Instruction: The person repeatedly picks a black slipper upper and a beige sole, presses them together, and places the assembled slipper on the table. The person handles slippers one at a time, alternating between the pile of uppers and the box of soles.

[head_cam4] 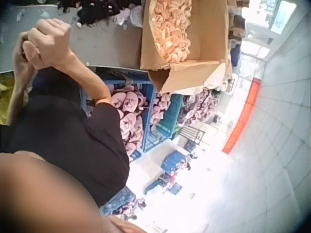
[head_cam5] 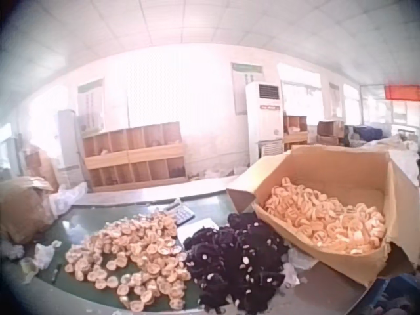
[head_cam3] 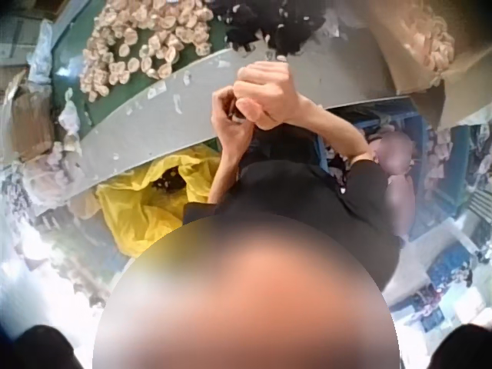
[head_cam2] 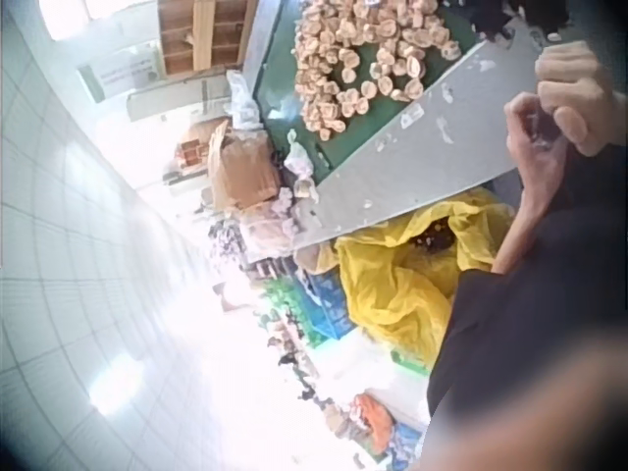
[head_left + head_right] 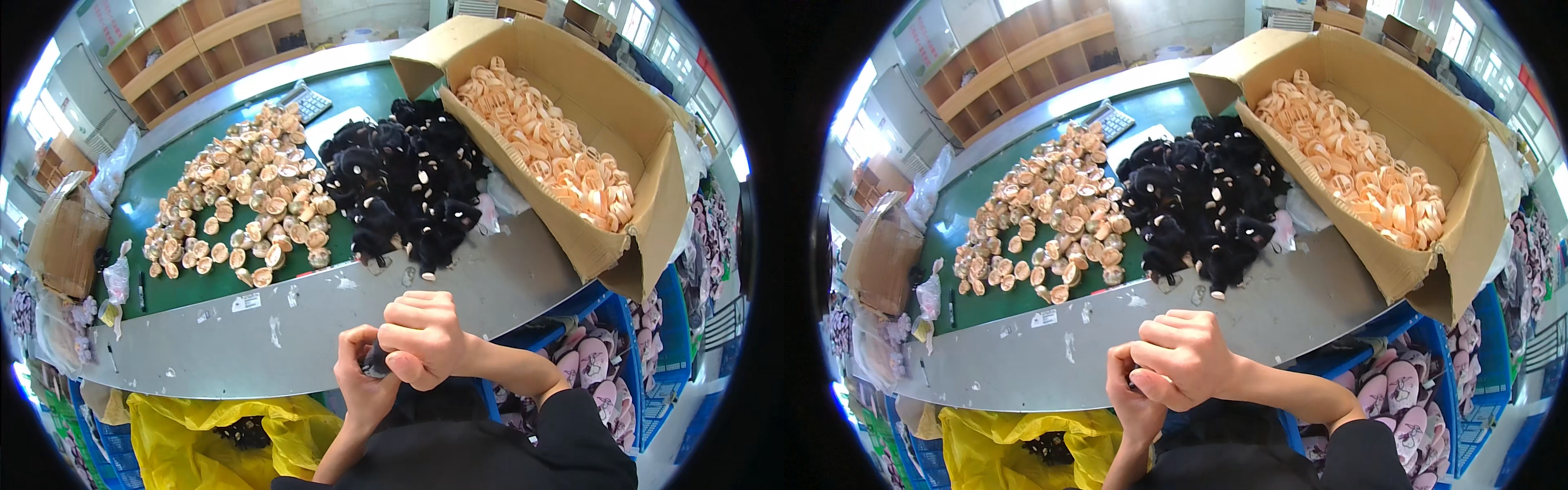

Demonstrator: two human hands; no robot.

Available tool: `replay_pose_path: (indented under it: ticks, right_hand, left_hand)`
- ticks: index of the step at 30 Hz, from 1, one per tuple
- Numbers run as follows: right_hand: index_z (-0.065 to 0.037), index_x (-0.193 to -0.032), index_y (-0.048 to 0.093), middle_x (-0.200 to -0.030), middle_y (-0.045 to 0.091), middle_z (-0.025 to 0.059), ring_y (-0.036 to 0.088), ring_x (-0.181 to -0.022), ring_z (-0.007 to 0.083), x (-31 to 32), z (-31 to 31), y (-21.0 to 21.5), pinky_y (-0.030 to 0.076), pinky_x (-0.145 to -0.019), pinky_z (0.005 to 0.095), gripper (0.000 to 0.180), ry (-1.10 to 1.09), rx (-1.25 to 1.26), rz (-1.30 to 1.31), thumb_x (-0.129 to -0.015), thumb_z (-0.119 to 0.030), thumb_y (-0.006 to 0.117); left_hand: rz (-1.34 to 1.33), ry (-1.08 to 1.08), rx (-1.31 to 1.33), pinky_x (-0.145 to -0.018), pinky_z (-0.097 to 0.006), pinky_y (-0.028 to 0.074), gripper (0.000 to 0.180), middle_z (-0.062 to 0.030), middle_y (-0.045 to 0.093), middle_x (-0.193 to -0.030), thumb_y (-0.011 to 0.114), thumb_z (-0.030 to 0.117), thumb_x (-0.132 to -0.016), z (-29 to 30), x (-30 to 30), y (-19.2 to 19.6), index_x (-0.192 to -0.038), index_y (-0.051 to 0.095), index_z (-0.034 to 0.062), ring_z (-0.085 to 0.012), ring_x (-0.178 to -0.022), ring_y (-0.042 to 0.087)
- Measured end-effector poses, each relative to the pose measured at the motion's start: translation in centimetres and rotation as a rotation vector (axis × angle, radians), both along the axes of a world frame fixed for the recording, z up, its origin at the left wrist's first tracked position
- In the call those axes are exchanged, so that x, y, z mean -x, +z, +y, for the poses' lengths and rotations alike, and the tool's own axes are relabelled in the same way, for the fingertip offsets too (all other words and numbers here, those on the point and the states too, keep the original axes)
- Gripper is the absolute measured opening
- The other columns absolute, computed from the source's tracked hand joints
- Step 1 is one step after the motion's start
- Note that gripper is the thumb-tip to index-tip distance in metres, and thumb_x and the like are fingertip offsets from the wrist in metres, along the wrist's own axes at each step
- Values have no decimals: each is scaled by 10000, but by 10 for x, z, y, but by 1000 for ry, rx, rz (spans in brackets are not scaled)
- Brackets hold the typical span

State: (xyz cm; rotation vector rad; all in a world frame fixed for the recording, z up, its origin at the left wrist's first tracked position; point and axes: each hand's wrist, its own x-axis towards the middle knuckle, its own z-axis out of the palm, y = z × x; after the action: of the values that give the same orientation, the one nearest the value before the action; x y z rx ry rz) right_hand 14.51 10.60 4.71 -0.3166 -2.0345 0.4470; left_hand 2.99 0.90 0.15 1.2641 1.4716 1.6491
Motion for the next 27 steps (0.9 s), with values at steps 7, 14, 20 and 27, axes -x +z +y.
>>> replay_pose_path:
  ticks: [7,14,20,27]
  right_hand:
    - [-55,-668,549,-597,461,63,472,-474,254,11,2,-13,374,-467,367,343,130,192,79,-981,-186,495]
    - [-11,-727,567,-658,523,100,507,-517,239,12,-4,-12,401,-509,335,420,88,521,209,-1056,-242,444]
    - [-28,-939,622,-805,585,71,610,-678,162,6,-14,-37,495,-610,290,359,-105,419,13,-856,-321,812]
    - [-39,-865,550,-803,539,105,554,-697,263,-3,-30,-36,467,-618,346,393,-58,723,-11,-784,-259,866]
  left_hand:
    - [41,-5,19,-737,-263,510,434,-56,654,-930,830,16,-733,-10,9,-2,-1089,581,29,-112,-799,608]
    - [-31,146,33,-824,-243,479,541,-58,635,-960,778,-17,-757,-4,9,-3,-1223,509,26,-120,-920,613]
    - [-558,-62,111,-760,-198,456,51,7,645,-920,597,43,-965,-6,29,-17,-967,628,3,-41,-848,573]
    - [-927,-127,115,-809,-236,463,124,-9,624,-941,684,146,-971,-7,25,-11,-991,598,59,-94,-887,586]
